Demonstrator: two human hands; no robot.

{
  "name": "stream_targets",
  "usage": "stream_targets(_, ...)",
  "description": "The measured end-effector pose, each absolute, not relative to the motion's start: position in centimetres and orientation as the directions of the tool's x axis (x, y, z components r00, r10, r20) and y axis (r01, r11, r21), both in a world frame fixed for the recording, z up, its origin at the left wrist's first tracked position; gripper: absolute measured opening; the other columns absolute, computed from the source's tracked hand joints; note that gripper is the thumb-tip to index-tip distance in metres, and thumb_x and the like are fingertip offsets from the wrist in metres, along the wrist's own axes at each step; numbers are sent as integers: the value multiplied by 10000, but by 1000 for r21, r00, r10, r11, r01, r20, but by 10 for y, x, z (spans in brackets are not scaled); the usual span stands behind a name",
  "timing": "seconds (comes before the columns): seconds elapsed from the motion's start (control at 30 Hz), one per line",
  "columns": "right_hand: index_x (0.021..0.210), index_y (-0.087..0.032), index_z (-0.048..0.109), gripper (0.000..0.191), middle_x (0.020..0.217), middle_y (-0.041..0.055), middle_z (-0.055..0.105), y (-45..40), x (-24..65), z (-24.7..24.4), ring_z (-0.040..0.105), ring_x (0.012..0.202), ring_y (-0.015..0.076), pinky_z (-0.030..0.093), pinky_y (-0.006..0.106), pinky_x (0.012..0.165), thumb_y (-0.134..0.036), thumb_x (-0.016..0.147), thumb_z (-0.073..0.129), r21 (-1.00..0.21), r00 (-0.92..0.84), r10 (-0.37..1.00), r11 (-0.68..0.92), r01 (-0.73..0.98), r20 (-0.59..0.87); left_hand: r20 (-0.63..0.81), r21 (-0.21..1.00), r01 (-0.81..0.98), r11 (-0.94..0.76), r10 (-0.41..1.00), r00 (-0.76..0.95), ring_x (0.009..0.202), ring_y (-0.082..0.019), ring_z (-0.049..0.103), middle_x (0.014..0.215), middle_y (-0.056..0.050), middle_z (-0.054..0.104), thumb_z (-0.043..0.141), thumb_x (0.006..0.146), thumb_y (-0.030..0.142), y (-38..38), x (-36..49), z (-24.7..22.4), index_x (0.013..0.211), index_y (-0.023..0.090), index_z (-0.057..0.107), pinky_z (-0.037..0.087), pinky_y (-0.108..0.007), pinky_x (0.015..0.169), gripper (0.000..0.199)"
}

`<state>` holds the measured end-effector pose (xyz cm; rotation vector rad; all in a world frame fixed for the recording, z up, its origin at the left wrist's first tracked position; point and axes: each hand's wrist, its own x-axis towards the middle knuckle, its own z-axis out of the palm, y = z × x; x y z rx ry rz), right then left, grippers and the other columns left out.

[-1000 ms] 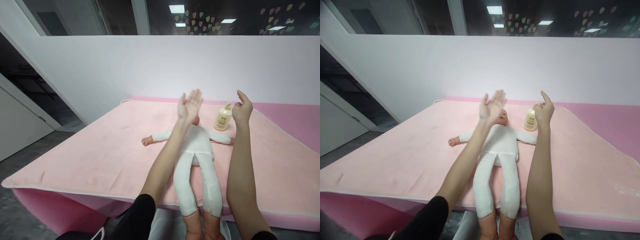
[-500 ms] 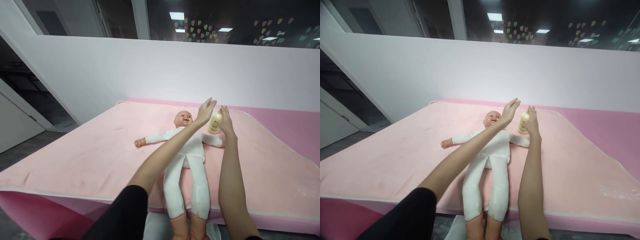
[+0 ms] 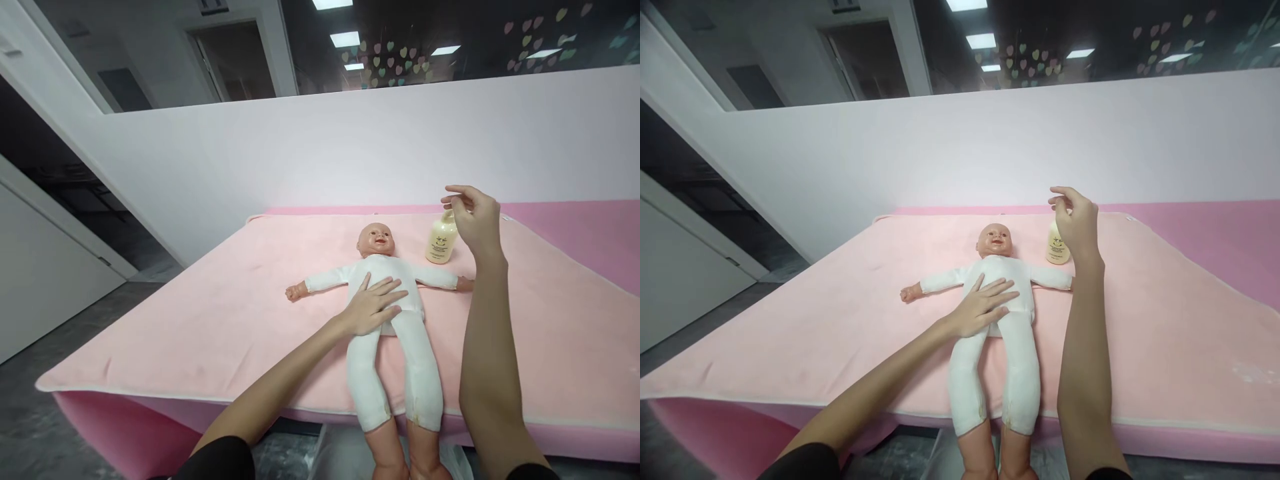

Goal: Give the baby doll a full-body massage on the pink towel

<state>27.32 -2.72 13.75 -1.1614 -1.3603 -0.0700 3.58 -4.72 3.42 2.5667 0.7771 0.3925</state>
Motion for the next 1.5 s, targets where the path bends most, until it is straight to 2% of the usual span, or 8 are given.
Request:
stream_targets(0.33,956,-294,641,224,712,-21,631,-100,181,172,637,644,146,539,317,611,-214,871,450,-301,196,229,773,558,953,190,505,668,-547,825,532,1419,-257,112,1526,-90,161,329,884,528,-46,41,22,1425,253,293,3,-572,1112,608)
stream_targets(0.53,833,-278,669,232,602,5,617,-72,167,67,594,545,184,507,323,503,-151,778,483,-29,-526,437,789,614,730,190,607,672,-424,899,395,1417,-270,98,1525,-147,130,282,904,451,-27,34,10,1445,160,225,90,-549,1114,617)
stream_targets(0.63,875,-304,661,274,661,-8,651,-70,166,27,624,589,202,539,339,536,-125,761,487,-135,-527,480,816,562,702,244,675,620,-399,914,323,1407,-238,169,1509,-123,221,263,914,345,-18,29,0,1422,176,285,134,-505,1122,536)
stream_targets(0.83,956,-290,678,286,1000,13,697,-62,180,14,614,1053,224,460,430,985,-214,867,417,-534,-397,761,646,546,514,361,793,469,-388,920,151,1316,-201,385,1377,-100,476,301,844,130,-10,30,-10,1291,134,491,259,-431,1118,485)
stream_targets(1.0,1129,-251,622,329,1226,28,602,-56,192,12,461,1252,222,101,568,1135,-294,909,380,-540,-460,804,594,597,377,395,850,343,-399,915,83,1206,-205,505,1294,-96,558,324,830,115,-6,30,-14,1252,125,524,359,-410,1072,467)
stream_targets(1.17,1303,-318,484,435,1464,11,330,-48,202,3,217,1388,237,77,574,1119,-459,907,371,-464,-342,879,468,752,332,526,811,273,-518,849,51,1269,-214,443,1329,-106,523,382,845,152,-13,27,-13,1271,139,492,342,-426,1077,440)
stream_targets(1.33,1371,-295,398,532,1494,49,265,-30,219,-22,181,1397,255,145,576,1104,-526,899,314,-551,-78,931,276,787,355,774,505,88,-858,496,394,1062,-198,608,1049,-98,690,416,880,273,-33,24,-1,1016,166,642,429,-384,988,285)
stream_targets(1.5,1317,-226,477,536,1418,77,409,-22,222,-36,316,1348,232,229,496,1116,-508,884,333,-727,147,890,247,640,432,512,432,112,-895,345,787,1108,-161,586,1128,-62,669,349,915,257,-44,26,13,1023,203,651,316,-384,1080,325)
